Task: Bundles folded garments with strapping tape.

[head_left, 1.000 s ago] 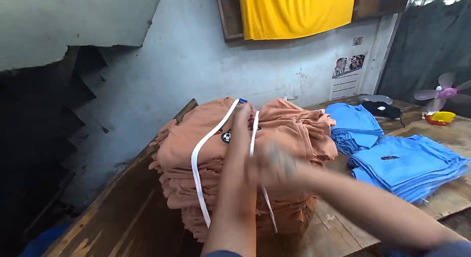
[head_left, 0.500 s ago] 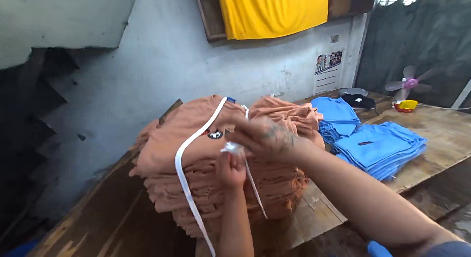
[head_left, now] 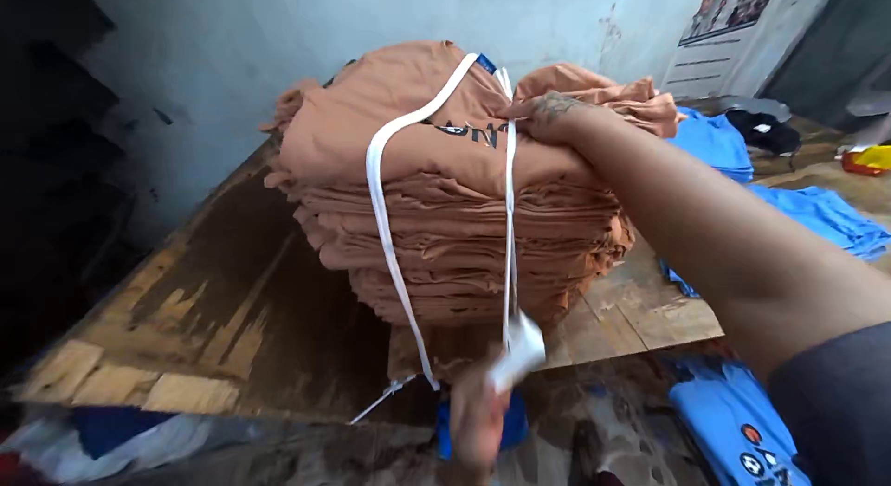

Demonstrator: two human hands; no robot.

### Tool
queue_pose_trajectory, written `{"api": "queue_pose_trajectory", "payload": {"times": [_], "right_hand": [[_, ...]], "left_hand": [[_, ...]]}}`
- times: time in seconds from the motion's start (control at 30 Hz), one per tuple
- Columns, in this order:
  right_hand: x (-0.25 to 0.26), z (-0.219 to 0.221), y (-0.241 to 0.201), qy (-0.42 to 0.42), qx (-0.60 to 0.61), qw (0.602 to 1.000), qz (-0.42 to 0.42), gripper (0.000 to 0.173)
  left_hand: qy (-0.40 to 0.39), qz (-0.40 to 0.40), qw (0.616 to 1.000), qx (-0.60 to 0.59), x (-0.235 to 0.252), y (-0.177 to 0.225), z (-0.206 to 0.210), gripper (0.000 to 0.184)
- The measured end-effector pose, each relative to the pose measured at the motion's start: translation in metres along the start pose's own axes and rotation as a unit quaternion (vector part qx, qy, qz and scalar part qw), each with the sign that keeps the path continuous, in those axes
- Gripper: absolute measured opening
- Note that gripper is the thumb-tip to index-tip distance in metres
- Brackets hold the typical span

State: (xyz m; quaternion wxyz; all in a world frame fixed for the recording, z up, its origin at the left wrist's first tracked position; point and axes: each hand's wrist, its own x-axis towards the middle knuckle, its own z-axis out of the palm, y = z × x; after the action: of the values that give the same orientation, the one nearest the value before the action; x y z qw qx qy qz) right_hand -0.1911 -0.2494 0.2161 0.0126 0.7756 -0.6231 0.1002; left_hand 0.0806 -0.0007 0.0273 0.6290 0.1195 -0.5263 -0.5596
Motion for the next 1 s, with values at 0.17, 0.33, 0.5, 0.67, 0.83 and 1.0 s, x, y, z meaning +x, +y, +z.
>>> {"api": "queue_pose_trajectory", "payload": {"times": [0.17,0.33,0.5,0.67,0.83,1.0], "right_hand": [[-0.026,-0.010,-0.021,-0.004,-0.013,1.000,-0.009,0.042],[-0.136,0.018,-0.087,0.225,-0.005,0.930,-0.291,0.013],[-0.151,0.061,-0.081,0.255,0.005,0.890,-0.377,0.013],[-0.142,0.076,-0.064,0.366,0.087,0.825,-0.421,0.011],[-0.142,0.069,-0.065,0.338,0.093,0.842,-0.409,0.010],[-0.139,0.067,-0.059,0.340,0.113,0.836,-0.415,0.010]], "left_hand": [[-0.087,0.026,0.976,0.196,-0.027,0.007,-0.007,0.045],[0.019,0.023,0.997,0.075,-0.026,0.002,-0.016,0.039],[0.069,0.001,0.994,-0.083,-0.039,-0.005,0.020,0.035],[0.049,0.017,0.999,0.009,-0.038,0.037,0.039,0.038],[0.117,-0.013,0.980,0.159,0.047,-0.007,0.048,0.056],[0.019,-0.080,0.993,0.084,0.038,-0.053,0.113,0.042]]}}
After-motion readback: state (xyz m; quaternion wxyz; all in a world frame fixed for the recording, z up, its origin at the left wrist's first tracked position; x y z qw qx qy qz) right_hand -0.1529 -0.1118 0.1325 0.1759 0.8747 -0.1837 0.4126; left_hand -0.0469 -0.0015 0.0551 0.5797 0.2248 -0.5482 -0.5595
